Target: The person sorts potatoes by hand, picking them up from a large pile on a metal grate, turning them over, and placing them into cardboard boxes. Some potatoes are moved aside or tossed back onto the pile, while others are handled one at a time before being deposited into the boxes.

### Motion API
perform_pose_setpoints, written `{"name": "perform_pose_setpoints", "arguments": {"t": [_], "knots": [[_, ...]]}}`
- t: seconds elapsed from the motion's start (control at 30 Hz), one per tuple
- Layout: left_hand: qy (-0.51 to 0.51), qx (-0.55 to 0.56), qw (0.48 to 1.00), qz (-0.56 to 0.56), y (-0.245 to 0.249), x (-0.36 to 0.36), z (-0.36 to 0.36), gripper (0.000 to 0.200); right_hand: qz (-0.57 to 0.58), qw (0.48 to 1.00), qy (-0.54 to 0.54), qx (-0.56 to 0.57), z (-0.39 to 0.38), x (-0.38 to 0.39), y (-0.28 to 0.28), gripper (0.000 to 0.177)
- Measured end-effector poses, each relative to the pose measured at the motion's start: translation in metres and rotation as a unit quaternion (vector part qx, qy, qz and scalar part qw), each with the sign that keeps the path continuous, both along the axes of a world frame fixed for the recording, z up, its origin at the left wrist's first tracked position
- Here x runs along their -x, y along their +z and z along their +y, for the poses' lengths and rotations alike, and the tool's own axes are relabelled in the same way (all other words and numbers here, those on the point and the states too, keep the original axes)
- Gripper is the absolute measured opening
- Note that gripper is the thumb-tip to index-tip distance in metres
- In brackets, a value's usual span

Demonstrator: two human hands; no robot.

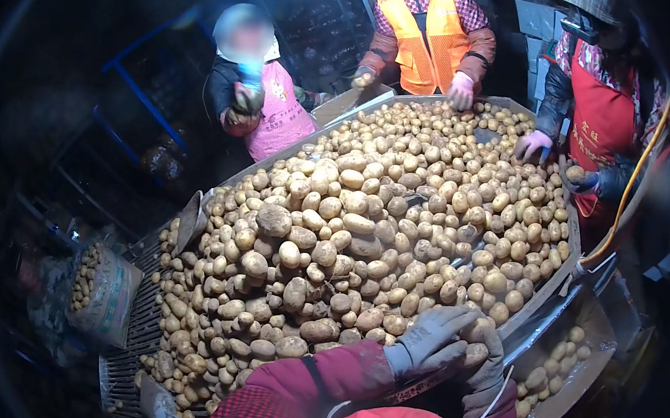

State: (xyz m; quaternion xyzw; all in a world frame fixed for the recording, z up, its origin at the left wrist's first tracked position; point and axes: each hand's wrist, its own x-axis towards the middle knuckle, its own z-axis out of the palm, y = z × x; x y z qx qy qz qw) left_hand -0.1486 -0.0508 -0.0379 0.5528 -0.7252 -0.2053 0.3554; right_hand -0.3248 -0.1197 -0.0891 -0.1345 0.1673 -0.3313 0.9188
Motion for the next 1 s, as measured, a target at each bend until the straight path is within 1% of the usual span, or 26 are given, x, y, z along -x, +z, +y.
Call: {"name": "perform_pose_setpoints", "arguments": {"t": [0.07,0.1,0.13,0.2,0.27,0.33,0.43,0.57,0.67,0.73,0.77,0.8,0.87,0.9,0.93,1.0], "knots": [[0.04,-0.005,0.998,-0.05,0.001,-0.006,0.008,0.061,0.012,0.999,-0.018,0.028,0.002,0.001,0.008,0.058],[0.059,0.0,0.996,-0.06,-0.003,-0.009,0.012,0.059,0.037,0.999,-0.031,0.014,0.002,-0.001,0.005,0.06],[0.058,0.0,0.997,-0.059,-0.011,-0.013,0.018,0.059,0.037,0.999,-0.032,0.014,0.002,0.001,0.006,0.06],[0.076,-0.014,0.995,-0.065,-0.026,-0.022,0.028,0.06,0.021,0.999,0.023,0.01,0.001,0.005,0.011,0.063],[0.074,-0.036,0.993,-0.085,-0.029,-0.022,0.031,0.061,0.031,0.999,0.014,-0.011,0.003,0.001,0.011,0.064],[0.047,-0.024,0.983,-0.178,-0.033,-0.018,0.033,0.062,0.043,0.999,0.004,-0.031,0.003,0.001,0.008,0.065],[0.031,-0.048,0.981,-0.185,-0.03,-0.017,0.033,0.06,0.064,0.998,0.008,0.0,0.003,0.004,0.01,0.064],[0.021,-0.063,0.977,-0.202,-0.031,-0.018,0.033,0.06,0.067,0.998,-0.002,-0.001,0.007,0.003,0.014,0.064],[0.023,-0.056,0.981,-0.187,-0.029,-0.017,0.033,0.059,0.051,0.999,-0.008,-0.012,0.01,0.008,0.014,0.064],[0.019,-0.063,0.979,-0.194,-0.028,-0.018,0.032,0.057,0.063,0.998,-0.006,0.012,0.012,0.014,0.018,0.063],[0.017,-0.071,0.977,-0.203,-0.028,-0.018,0.032,0.056,0.078,0.996,-0.046,-0.008,0.016,0.015,0.009,0.063],[0.015,-0.072,0.977,-0.202,-0.028,-0.017,0.033,0.056,0.079,0.996,-0.047,-0.01,0.018,0.023,0.005,0.063],[0.013,-0.064,0.978,-0.2,-0.029,-0.018,0.032,0.052,0.128,0.989,-0.07,0.041,0.012,0.045,-0.003,0.065],[0.013,-0.065,0.978,-0.199,-0.029,-0.018,0.033,0.052,0.138,0.987,-0.086,0.013,0.007,0.058,-0.008,0.067],[0.016,-0.056,0.979,-0.197,-0.028,-0.018,0.033,0.051,0.148,0.982,-0.108,0.037,0.003,0.074,-0.017,0.07],[0.017,-0.048,0.98,-0.193,-0.03,-0.019,0.032,0.049,0.156,0.975,-0.152,0.045,-0.001,0.095,-0.009,0.075]]}}
